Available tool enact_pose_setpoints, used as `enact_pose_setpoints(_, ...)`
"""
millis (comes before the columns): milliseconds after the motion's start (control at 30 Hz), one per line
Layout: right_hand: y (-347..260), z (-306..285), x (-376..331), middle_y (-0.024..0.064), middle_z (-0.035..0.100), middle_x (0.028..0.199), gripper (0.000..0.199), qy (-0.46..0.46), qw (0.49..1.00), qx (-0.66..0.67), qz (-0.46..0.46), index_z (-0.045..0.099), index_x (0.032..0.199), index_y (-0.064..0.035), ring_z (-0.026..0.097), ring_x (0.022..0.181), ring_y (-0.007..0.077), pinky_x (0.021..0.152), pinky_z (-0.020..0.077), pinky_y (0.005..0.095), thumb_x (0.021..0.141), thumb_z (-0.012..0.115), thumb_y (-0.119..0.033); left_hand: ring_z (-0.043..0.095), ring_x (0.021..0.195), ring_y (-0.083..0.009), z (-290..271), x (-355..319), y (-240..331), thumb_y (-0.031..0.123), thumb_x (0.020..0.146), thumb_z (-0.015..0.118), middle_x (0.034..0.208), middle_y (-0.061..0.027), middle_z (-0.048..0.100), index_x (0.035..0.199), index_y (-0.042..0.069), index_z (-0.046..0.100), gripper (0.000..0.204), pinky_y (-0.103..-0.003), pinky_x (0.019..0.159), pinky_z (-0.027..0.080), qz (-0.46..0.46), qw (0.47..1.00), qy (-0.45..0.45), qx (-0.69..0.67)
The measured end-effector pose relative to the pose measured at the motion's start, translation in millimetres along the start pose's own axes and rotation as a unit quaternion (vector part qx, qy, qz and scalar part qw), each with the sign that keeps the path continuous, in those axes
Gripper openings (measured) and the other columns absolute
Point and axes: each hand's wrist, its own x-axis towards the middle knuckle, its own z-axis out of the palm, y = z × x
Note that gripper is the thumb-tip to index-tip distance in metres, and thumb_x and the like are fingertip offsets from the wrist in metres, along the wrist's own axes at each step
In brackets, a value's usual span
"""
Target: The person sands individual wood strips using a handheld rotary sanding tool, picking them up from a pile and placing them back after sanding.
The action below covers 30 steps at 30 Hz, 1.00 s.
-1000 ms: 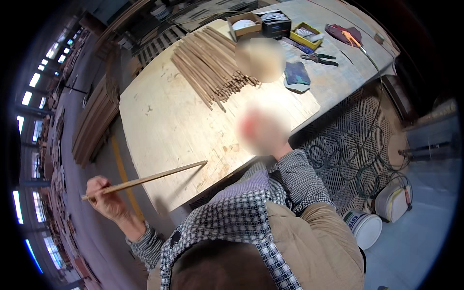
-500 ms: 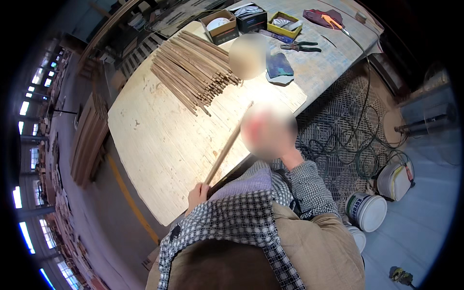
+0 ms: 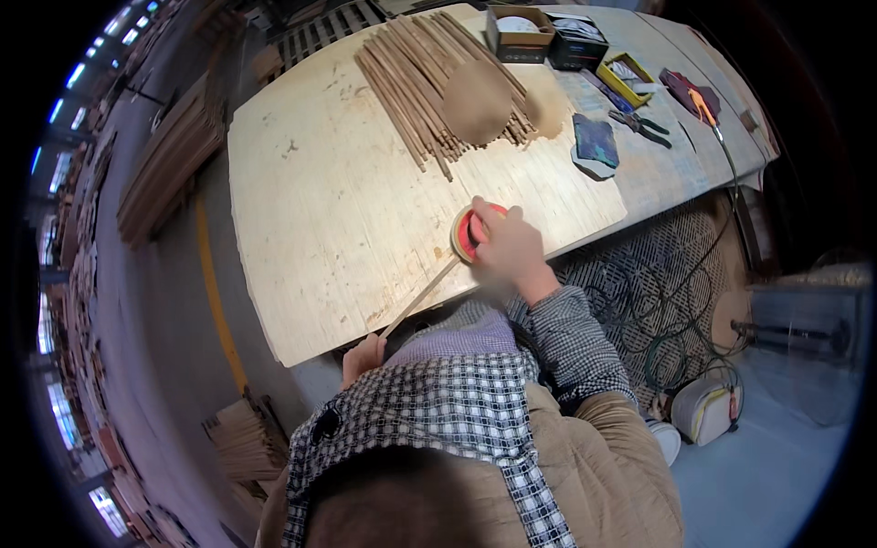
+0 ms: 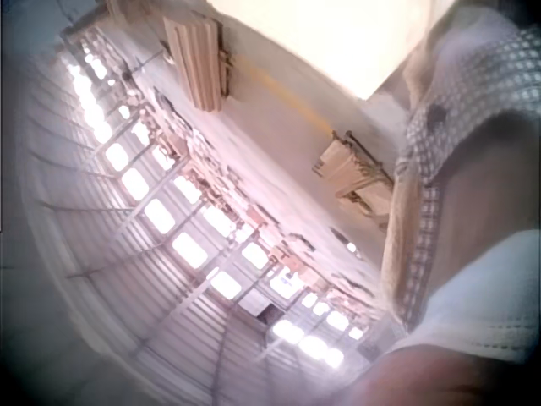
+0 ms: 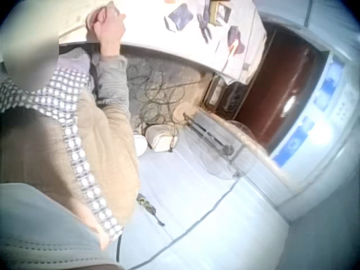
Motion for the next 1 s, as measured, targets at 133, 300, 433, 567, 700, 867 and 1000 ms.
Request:
enact_pose_setpoints(133, -49, 18, -15, 0.0137, 0.052, 0.118, 0.051, 0.03, 0.982, -0.006, -0.184, 0.048, 0.127, -0.0103, 0.05, 0.11, 0.0311, 0.096, 0.0371, 0.0453, 0.081, 0.058, -0.03, 0.059, 0.066, -0.0399, 4, 4, -8, 0.033, 0.093, 0.044, 0.071, -0.0178, 0.061, 0.083, 0.007, 0.052, 0.029, -0.05, 0.058, 0.046, -0.009, 0.999, 0.006, -0.034)
enact_pose_setpoints(300, -32, 40, -4, 0.0135, 0.051, 0.126, 0.056, -0.044, 0.977, -0.012, -0.206, 0.05, 0.124, -0.0076, 0.044, 0.12, 0.0305, 0.103, 0.0309, 0.0473, 0.079, 0.063, -0.038, 0.059, 0.068, -0.04, 20, 3, -25, 0.033, 0.093, 0.044, 0.073, -0.0184, 0.061, 0.084, 0.006, 0.052, 0.03, -0.051, 0.06, 0.045, -0.044, 0.998, -0.029, -0.026)
enact_pose_setpoints(433, -35, -37, 19, 0.0208, 0.054, 0.113, 0.061, -0.04, 0.992, 0.081, -0.09, 0.046, 0.127, -0.0083, 0.051, 0.101, 0.0387, 0.087, 0.0415, 0.0472, 0.071, 0.062, -0.027, 0.059, 0.067, -0.0394, 21, 1, -24, 0.033, 0.092, 0.046, 0.072, -0.0178, 0.061, 0.083, 0.006, 0.052, 0.029, -0.051, 0.059, 0.044, -0.04, 0.998, 0.0, -0.05)
enact_pose_setpoints(567, -50, -44, 15, 0.0201, 0.056, 0.107, 0.055, -0.035, 0.998, 0.04, -0.046, 0.047, 0.123, -0.0105, 0.052, 0.094, 0.0403, 0.079, 0.0456, 0.0465, 0.07, 0.059, -0.015, 0.058, 0.062, -0.037, 21, 3, -20, 0.032, 0.092, 0.048, 0.068, -0.016, 0.06, 0.081, 0.006, 0.053, 0.028, -0.048, 0.055, 0.045, -0.039, 0.998, 0.02, -0.05)
enact_pose_setpoints(700, -45, -11, 5, 0.0158, 0.055, 0.113, 0.048, 0.027, 0.978, 0.046, -0.201, 0.049, 0.12, -0.0076, 0.05, 0.104, 0.0357, 0.088, 0.0419, 0.0438, 0.074, 0.061, -0.019, 0.058, 0.053, -0.0317, 28, 5, -27, 0.03, 0.09, 0.051, 0.06, -0.0118, 0.058, 0.077, 0.008, 0.053, 0.026, -0.044, 0.046, 0.045, 0.014, 0.996, 0.088, -0.023)
enact_pose_setpoints(867, -64, -82, 21, 0.0157, 0.059, 0.102, 0.044, 0.103, 0.977, -0.118, -0.147, 0.051, 0.111, -0.0134, 0.052, 0.089, 0.0434, 0.074, 0.0469, 0.0489, 0.068, 0.056, -0.012, 0.058, 0.051, -0.0312, 26, 2, -23, 0.029, 0.09, 0.052, 0.059, -0.0118, 0.058, 0.078, 0.008, 0.053, 0.025, -0.043, 0.045, 0.045, 0.015, 0.996, 0.087, -0.027)
enact_pose_setpoints(1000, -66, -35, 12, 0.0179, 0.056, 0.095, 0.042, -0.095, 0.989, 0.065, -0.096, 0.053, 0.109, -0.0085, 0.054, 0.088, 0.0384, 0.075, 0.0441, 0.0468, 0.069, 0.062, -0.014, 0.059, 0.053, -0.0316, 29, 6, -23, 0.03, 0.091, 0.051, 0.061, -0.0127, 0.059, 0.079, 0.007, 0.053, 0.026, -0.044, 0.045, 0.044, 0.002, 0.997, 0.066, -0.03)
